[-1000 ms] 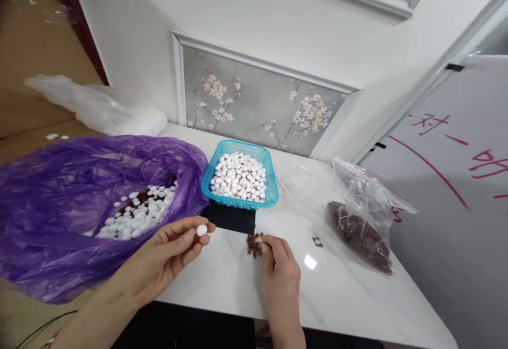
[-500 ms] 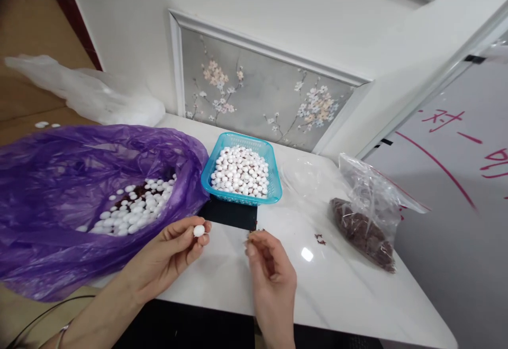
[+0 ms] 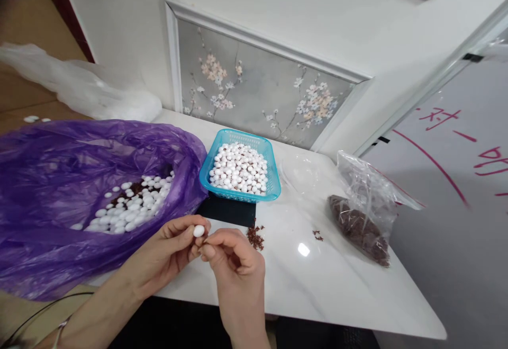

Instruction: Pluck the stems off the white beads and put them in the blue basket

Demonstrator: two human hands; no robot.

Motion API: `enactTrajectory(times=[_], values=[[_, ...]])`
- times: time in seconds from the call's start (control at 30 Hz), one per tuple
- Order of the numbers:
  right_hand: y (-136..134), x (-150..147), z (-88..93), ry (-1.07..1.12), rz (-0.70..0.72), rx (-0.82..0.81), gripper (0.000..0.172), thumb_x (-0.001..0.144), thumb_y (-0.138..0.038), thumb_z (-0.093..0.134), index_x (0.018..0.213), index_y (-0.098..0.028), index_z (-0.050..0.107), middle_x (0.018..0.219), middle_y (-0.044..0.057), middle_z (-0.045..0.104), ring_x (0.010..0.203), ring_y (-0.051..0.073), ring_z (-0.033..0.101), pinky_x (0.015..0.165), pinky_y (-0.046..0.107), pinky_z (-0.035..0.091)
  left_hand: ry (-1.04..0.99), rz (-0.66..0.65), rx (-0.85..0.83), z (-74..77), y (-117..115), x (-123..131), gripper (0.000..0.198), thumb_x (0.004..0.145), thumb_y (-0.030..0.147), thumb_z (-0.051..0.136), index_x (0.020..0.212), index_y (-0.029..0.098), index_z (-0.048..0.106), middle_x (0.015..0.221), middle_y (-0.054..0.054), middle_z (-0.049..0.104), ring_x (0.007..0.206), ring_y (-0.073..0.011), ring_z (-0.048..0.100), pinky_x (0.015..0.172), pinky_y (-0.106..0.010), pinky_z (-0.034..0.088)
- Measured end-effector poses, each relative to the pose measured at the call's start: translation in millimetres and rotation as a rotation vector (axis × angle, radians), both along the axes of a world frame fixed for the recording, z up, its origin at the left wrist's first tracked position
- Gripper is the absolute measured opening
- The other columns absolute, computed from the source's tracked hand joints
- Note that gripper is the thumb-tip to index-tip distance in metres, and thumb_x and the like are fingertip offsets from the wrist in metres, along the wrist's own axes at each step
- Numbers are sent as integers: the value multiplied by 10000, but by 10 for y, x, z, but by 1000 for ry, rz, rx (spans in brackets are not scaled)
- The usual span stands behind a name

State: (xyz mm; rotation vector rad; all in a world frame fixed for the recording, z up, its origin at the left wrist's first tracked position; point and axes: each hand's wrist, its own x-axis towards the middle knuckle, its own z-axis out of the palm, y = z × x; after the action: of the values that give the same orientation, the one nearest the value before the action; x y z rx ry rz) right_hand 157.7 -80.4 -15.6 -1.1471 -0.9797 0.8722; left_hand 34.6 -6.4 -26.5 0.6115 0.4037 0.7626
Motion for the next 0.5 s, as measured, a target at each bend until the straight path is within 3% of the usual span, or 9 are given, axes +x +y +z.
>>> enactTrajectory(times=[0.1, 0.3, 0.5], values=[[1, -17, 15, 47, -7, -18, 62, 826, -190, 657, 826, -247, 682, 710, -41, 648, 680, 100, 593, 670, 215, 480, -17, 0, -11, -5, 6, -1, 162, 748, 191, 736, 900, 137, 747, 769, -12, 718, 672, -88, 650, 703, -172, 533], [16, 4, 14, -30, -35, 23, 81, 792, -182, 686, 736, -241, 689, 794, -22, 572, 769, 112, 545, 675, 220, 453, -32, -5, -23, -29, -4, 10, 163, 742, 135, 737, 905, 136, 749, 839, -18, 739, 769, -90, 659, 756, -153, 517], [39, -2, -43, 14, -3, -9, 82, 783, -184, 696, 748, -258, 702, 807, -25, 541, 775, 115, 523, 689, 233, 440, 7, -6, 27, -4, -4, 33, 108, 779, 143, 703, 884, 154, 725, 792, 8, 693, 706, -59, 617, 703, -146, 501]])
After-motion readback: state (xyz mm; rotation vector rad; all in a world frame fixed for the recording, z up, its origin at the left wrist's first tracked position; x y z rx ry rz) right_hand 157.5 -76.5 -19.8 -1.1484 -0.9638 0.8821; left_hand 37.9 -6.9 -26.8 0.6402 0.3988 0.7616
